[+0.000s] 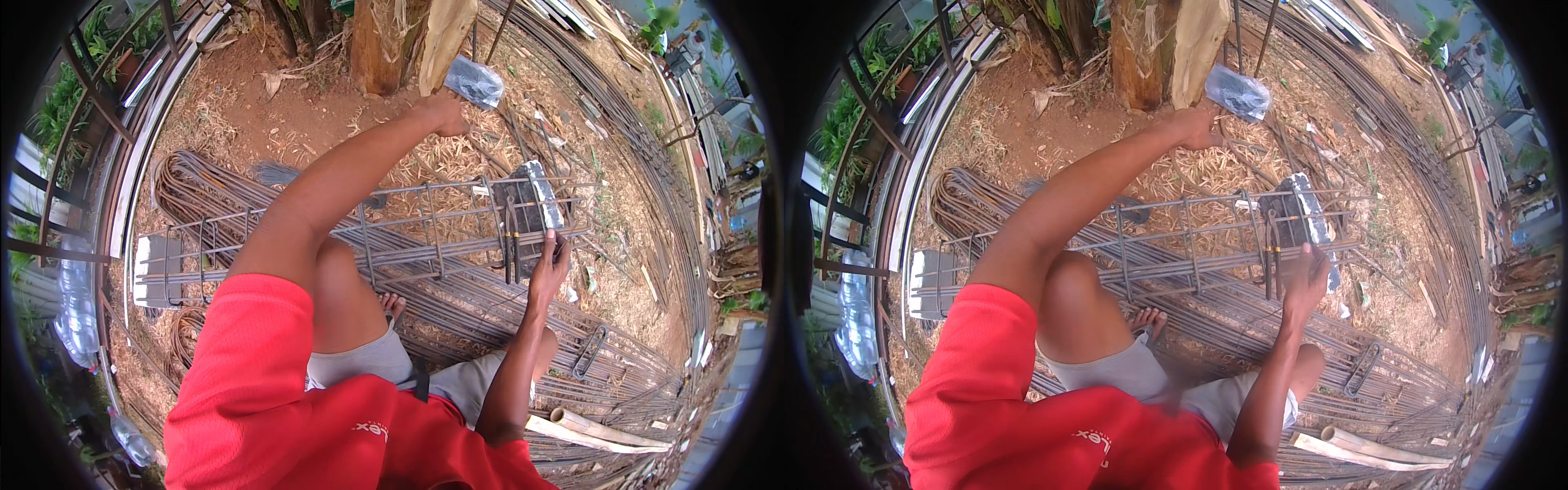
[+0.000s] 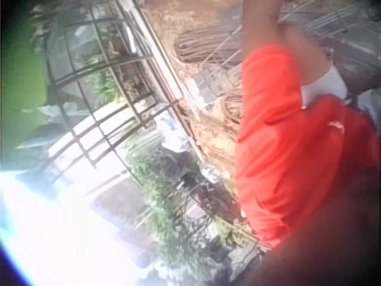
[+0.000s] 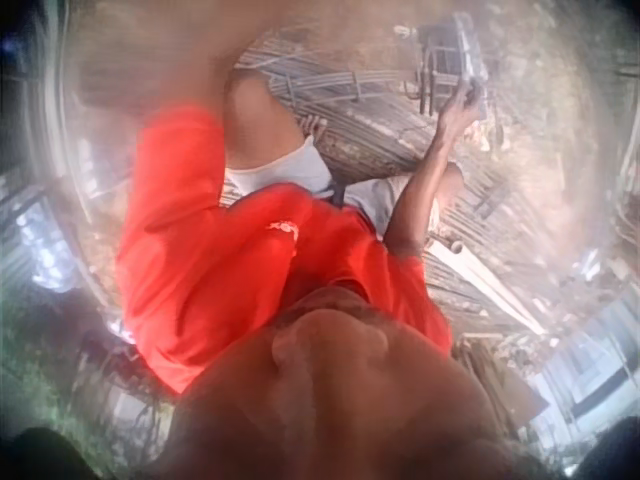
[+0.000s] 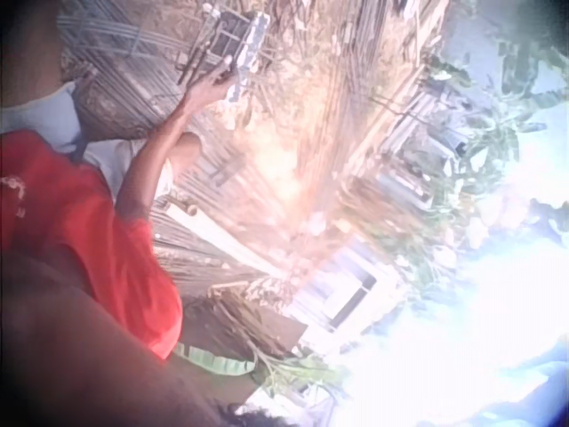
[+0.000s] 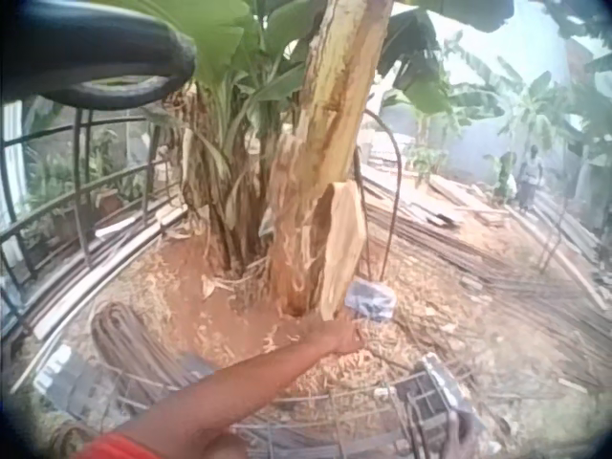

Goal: The person sits on the ground and assembles a rebar grid by tying intersecting steel bars with wire using pliers. They repeatedly wrap and twist wire at multiple intersections to secure the grid structure.

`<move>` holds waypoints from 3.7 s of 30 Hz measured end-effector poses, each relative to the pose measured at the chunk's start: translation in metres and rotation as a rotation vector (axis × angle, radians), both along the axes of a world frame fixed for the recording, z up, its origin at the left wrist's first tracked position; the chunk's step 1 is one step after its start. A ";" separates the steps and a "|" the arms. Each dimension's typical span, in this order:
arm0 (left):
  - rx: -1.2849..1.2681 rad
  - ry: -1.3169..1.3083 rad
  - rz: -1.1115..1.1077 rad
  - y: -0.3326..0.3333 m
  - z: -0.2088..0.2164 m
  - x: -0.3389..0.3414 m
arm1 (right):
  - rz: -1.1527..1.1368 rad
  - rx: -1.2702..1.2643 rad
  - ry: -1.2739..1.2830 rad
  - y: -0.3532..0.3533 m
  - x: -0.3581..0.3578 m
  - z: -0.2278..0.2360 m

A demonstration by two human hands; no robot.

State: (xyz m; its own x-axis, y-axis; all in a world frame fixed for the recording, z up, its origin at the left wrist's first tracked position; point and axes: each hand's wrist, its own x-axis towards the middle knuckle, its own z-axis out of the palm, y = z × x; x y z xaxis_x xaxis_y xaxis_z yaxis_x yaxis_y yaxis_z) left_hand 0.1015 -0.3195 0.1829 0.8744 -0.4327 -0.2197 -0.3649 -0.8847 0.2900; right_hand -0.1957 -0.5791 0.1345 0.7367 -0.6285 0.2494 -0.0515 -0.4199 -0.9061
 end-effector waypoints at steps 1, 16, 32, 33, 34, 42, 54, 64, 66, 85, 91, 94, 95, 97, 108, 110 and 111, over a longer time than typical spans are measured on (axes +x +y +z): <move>-0.004 0.053 0.020 0.011 -0.012 -0.003 | -0.010 -0.011 -0.033 -0.001 -0.007 0.019; -0.484 0.050 0.120 0.048 -0.174 -0.112 | -0.035 -0.444 -0.057 -0.002 -0.089 0.283; -0.534 0.078 0.214 0.046 -0.172 -0.113 | 0.264 -0.115 0.530 0.036 -0.041 -0.049; -0.502 0.124 0.223 0.046 -0.169 -0.112 | 0.307 -0.369 0.449 0.045 -0.036 -0.060; -0.477 0.175 0.223 0.045 -0.167 -0.112 | 0.345 -0.622 0.363 0.052 -0.030 -0.068; -0.623 -0.018 0.209 0.039 -0.182 -0.116 | 0.452 -0.658 0.661 0.060 -0.015 -0.090; -0.539 -0.029 0.145 0.043 -0.177 -0.118 | 0.404 -0.257 0.676 0.052 -0.022 -0.046; -0.604 -0.060 0.140 0.045 -0.176 -0.119 | 0.324 -0.166 0.821 0.063 -0.032 -0.005; -0.583 -0.017 0.163 0.046 -0.176 -0.118 | 0.339 -0.164 0.771 0.066 -0.033 -0.006; -0.718 0.349 0.409 0.046 -0.207 -0.079 | 0.576 -0.293 0.717 0.106 0.075 -0.078; -0.865 0.326 0.504 0.038 -0.231 -0.074 | 0.736 -0.391 0.852 0.116 0.112 -0.066; -0.923 0.291 0.534 0.036 -0.235 -0.075 | 0.643 -0.255 0.980 0.131 0.130 -0.058; -0.957 0.275 0.530 0.037 -0.236 -0.074 | 0.644 -0.305 0.929 0.138 0.135 -0.059; -0.967 0.292 0.558 0.039 -0.238 -0.071 | 0.629 -0.312 0.920 0.146 0.145 -0.064; -1.252 0.312 0.729 0.033 -0.246 -0.069 | 0.661 -0.310 0.709 0.142 0.162 -0.116; -1.366 0.313 0.713 0.037 -0.239 -0.069 | 0.643 -0.338 0.698 0.144 0.162 -0.118; -1.345 0.279 0.696 0.039 -0.234 -0.071 | 0.619 -0.327 0.719 0.145 0.162 -0.119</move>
